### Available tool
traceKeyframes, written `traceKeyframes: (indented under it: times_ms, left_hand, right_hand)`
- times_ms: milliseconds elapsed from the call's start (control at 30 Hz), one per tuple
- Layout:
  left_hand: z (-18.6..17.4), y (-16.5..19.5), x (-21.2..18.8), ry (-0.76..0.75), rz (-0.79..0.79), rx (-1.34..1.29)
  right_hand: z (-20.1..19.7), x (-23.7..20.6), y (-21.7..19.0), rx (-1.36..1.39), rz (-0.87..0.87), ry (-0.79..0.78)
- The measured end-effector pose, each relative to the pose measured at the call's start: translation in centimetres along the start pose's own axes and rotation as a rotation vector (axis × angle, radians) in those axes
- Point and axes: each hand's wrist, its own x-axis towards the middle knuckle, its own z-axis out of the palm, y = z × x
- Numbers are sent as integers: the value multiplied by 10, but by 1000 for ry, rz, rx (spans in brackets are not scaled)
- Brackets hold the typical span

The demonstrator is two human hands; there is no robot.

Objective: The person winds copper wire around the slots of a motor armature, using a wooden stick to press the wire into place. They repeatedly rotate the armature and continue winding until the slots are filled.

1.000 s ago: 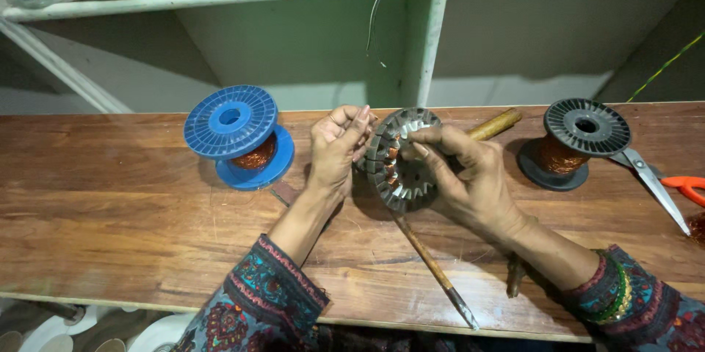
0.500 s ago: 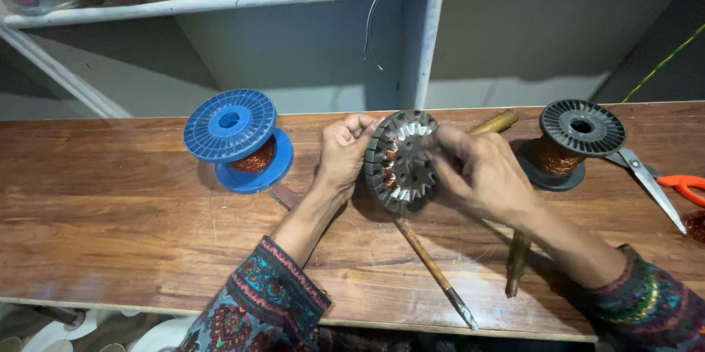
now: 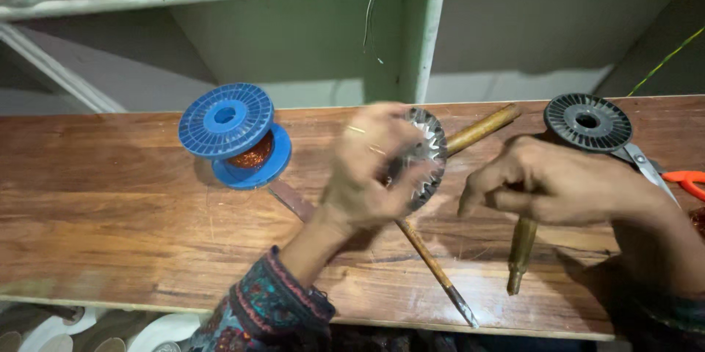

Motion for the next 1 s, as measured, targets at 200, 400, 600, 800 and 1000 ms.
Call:
traceKeyframes:
  times_ms: [200, 400, 600, 800, 1000]
  left_hand:
    - [10, 26, 5, -234, 9, 190]
    - [12, 31, 8, -223, 24, 193]
    - [14, 31, 8, -242, 27, 213]
    - [18, 31, 7, -254, 12, 200]
    - [19, 30, 6, -241, 15, 222]
  right_hand:
    - [-30, -28, 41, -209, 79, 436]
    - [-46, -18, 48, -309, 67, 986]
    - [-55, -30, 49, -303, 452, 768]
    - [-76, -69, 50, -84, 100, 492]
    - [-74, -38, 43, -90, 40, 504]
